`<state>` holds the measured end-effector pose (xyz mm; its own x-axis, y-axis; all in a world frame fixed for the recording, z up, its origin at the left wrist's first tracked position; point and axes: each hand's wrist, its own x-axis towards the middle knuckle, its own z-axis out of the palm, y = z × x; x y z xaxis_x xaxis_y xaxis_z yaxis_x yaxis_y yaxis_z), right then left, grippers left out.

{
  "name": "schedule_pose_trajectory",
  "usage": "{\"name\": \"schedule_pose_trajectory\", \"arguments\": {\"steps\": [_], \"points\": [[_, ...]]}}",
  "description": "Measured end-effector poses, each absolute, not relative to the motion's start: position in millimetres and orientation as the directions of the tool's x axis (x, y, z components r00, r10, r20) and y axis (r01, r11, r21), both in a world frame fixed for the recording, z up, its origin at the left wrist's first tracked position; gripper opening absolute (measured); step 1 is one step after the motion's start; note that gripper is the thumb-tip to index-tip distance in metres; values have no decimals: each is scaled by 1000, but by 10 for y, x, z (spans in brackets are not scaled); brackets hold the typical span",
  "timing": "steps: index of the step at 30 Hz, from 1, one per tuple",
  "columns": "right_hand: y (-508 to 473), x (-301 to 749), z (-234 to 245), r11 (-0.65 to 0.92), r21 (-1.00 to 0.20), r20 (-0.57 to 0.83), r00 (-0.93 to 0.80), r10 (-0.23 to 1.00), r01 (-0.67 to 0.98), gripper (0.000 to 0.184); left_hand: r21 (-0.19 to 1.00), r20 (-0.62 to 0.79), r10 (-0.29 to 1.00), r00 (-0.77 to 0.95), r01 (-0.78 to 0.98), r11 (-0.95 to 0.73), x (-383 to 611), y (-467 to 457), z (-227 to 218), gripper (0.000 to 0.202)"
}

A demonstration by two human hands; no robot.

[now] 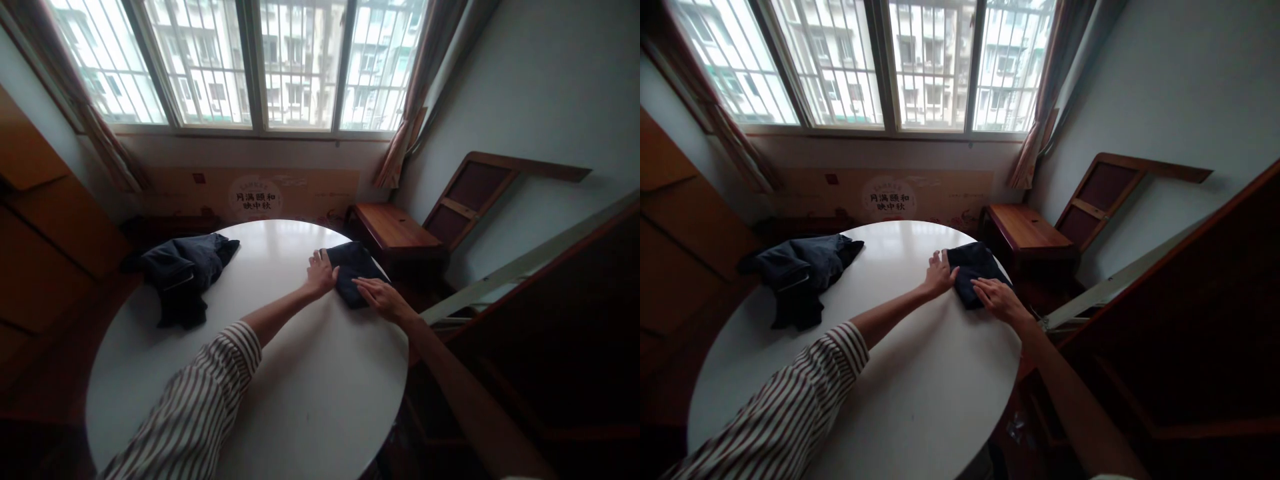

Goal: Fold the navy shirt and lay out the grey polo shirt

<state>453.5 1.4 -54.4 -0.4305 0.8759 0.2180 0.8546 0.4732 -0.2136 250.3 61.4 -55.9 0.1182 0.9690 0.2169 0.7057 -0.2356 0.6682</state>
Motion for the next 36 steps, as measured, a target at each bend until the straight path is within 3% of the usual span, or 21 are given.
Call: {"name": "schedule_pose_trajectory", "arguments": {"steps": [2, 5, 7, 10, 14, 16, 18, 21, 24, 30, 33, 36], "points": [[215, 4478, -471, 320, -237, 207, -274, 939, 917, 42, 491, 300, 903, 306, 762, -421, 2538, 362, -659, 61], [540, 4456, -414, 70, -227, 188, -27, 982, 971, 47, 340, 344, 760, 551, 681, -648, 2603, 95, -821, 66], [679, 4467, -424, -43, -215, 162, 79, 984, 976, 54, 260, 361, 676, 643, 626, -735, 2626, 57, -883, 56], [713, 4477, -474, -124, -195, 124, 150, 981, 973, 56, 186, 332, 579, 744, 551, -814, 2592, 151, -877, 36], [612, 4401, -511, -163, -167, 142, 188, 972, 972, 51, 150, 299, 512, 805, 490, -859, 2456, 248, -815, 40], [618, 4306, -510, -151, -148, 211, 180, 961, 977, 52, 126, 298, 476, 827, 460, -879, 2403, 219, -812, 44], [699, 4177, -515, -16, -112, 293, 48, 955, 994, 53, 97, 299, 460, 836, 453, -886, 2381, 157, -827, 48], [923, 3966, -561, 204, -97, 225, -178, 958, 974, 57, 82, 293, 494, 819, 493, -866, 2380, 50, -852, 53], [1154, 3803, -633, 161, -140, 57, -154, 986, 977, 64, 131, 304, 568, 765, 557, -820, 2374, -74, -854, 54], [1256, 3566, -591, 12, -122, 23, -9, 1000, 992, 67, 175, 247, 514, 822, 484, -858, 2241, -456, -769, 47], [1050, 3400, -522, 35, -74, 130, -26, 991, 997, 63, 204, 207, 494, 844, 457, -866, 1913, -612, -563, 36], [736, 3210, -542, 234, -82, 297, -201, 933, 969, 54, 193, 278, 681, 677, 655, -730, 1253, -541, -196, 29]]}}
